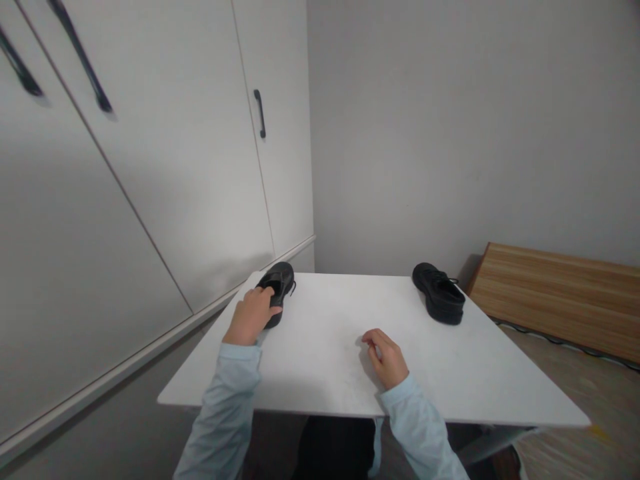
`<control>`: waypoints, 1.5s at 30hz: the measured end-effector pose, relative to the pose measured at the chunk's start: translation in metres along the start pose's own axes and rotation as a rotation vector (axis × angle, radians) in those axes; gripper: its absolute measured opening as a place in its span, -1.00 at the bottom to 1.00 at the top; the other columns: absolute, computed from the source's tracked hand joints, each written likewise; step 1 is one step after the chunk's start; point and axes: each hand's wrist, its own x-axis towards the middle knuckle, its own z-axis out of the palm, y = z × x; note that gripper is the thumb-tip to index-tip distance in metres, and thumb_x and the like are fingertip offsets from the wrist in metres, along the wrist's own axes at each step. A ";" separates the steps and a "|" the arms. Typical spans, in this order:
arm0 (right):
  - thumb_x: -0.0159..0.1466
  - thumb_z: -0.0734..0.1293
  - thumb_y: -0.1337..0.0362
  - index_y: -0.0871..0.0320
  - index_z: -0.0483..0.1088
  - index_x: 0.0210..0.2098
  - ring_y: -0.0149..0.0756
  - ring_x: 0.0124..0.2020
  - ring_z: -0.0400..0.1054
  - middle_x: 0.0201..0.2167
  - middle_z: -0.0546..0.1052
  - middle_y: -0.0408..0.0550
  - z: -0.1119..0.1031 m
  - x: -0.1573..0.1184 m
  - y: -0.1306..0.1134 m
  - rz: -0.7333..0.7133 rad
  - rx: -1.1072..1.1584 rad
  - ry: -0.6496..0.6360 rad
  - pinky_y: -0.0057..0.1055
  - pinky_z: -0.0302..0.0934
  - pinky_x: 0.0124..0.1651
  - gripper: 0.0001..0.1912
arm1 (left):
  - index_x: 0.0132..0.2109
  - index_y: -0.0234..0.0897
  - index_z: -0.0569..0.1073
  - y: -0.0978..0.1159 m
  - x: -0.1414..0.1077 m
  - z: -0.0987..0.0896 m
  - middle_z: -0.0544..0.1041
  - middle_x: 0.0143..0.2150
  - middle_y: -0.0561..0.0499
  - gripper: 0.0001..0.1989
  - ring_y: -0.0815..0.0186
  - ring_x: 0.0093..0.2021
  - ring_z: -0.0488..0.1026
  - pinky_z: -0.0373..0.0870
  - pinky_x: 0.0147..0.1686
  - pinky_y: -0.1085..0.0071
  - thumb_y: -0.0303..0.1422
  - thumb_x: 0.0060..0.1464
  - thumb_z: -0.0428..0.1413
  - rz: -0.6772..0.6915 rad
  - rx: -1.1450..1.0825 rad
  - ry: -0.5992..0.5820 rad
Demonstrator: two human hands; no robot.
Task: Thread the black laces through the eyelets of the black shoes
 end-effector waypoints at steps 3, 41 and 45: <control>0.09 0.11 0.51 0.15 0.34 -0.36 -0.26 -0.34 0.37 -0.43 0.46 -0.05 0.002 0.000 0.001 -0.003 -0.027 0.006 -0.34 0.29 -0.24 -0.74 | -0.06 -0.32 0.39 0.025 0.000 -0.014 0.44 -0.10 -0.16 -0.71 0.13 -0.06 0.39 0.31 -0.08 0.27 -0.32 0.06 0.11 0.105 0.014 0.044; 0.21 0.18 0.21 0.25 0.28 -0.01 0.03 -0.04 0.29 -0.10 0.44 0.20 -0.132 0.054 0.177 0.142 -0.908 -0.070 -0.05 0.20 -0.08 -0.61 | -0.20 -0.23 0.50 0.080 0.004 0.096 0.54 -0.28 0.03 -0.79 0.37 -0.32 0.44 0.33 -0.22 0.46 -0.45 0.14 -0.03 0.454 -0.457 0.012; 0.17 0.24 0.19 0.37 0.34 -0.11 0.03 -0.01 0.27 -0.05 0.38 0.33 -0.136 0.047 0.203 0.119 -0.851 0.075 -0.12 0.19 0.01 -0.61 | -0.20 -0.22 0.50 0.079 0.004 0.099 0.54 -0.28 0.04 -0.79 0.37 -0.31 0.44 0.33 -0.23 0.47 -0.44 0.14 -0.03 0.463 -0.460 0.020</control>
